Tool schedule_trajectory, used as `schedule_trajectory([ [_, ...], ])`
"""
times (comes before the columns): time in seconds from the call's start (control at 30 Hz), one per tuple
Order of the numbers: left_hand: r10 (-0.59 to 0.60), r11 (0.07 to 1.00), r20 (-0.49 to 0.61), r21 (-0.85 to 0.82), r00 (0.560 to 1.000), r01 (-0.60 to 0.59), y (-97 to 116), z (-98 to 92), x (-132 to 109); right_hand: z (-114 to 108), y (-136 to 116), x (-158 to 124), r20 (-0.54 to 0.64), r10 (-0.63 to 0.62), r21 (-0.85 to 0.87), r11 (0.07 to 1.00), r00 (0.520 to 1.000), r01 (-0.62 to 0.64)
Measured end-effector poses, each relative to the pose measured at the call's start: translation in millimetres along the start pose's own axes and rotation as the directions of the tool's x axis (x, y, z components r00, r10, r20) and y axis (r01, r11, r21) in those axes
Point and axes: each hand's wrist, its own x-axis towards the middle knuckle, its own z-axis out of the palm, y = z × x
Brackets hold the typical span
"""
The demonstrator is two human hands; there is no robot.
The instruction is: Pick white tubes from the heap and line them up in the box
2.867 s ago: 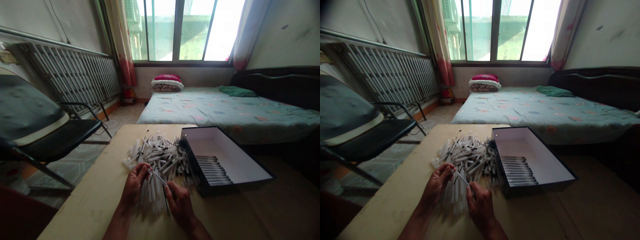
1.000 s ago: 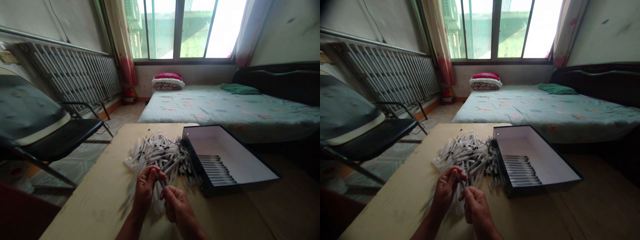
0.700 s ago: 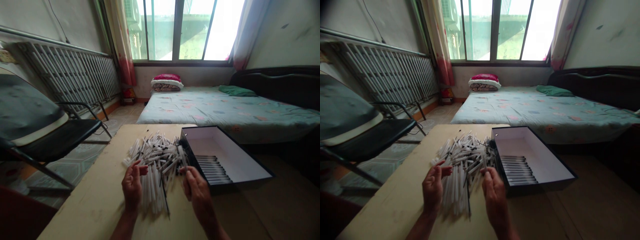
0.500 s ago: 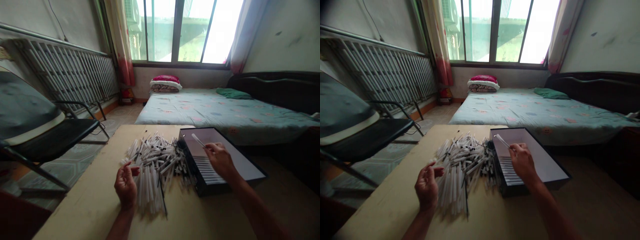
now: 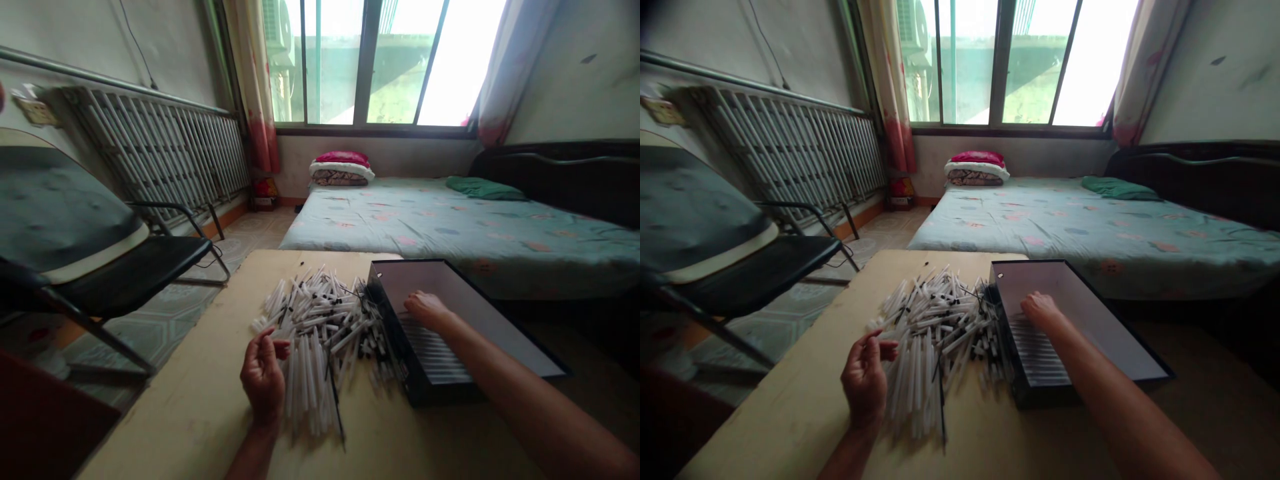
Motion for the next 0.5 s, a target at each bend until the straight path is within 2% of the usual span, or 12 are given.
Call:
schedule_trajectory([
  [0.1, 0.005, 1.000, -0.007, -0.003, 1.000, -0.005, 1, -0.5, 0, 7, 0, 1, 0.011, -0.019, 0.020, 1.000, 1.000, 0.019],
  [0.2, -0.001, 1.000, -0.010, -0.005, 1.000, 0.001, 1, -1.0, 0, 7, 5, 1, -0.033, -0.009, 0.070, 0.998, 0.999, 0.011],
  [0.3, -0.002, 1.000, -0.017, -0.008, 1.000, 0.002, 0, -1.1, 0, -7, 8, -5, -0.163, 0.041, 0.142, 0.990, 0.986, -0.017],
  [0.37, -0.003, 1.000, -0.016, -0.009, 1.000, 0.003, 0, -0.9, 0, -25, 2, -16, -0.279, 0.084, 0.198, 0.980, 0.957, -0.029],
  [0.43, -0.006, 1.000, -0.010, -0.008, 1.000, 0.006, 1, -0.5, 0, -42, -13, -35, -0.393, 0.105, 0.249, 0.968, 0.914, -0.004],
  [0.5, -0.009, 1.000, -0.001, -0.005, 1.000, 0.009, 1, -0.2, 0, -53, -39, -58, -0.488, 0.085, 0.313, 0.946, 0.869, 0.083],
])
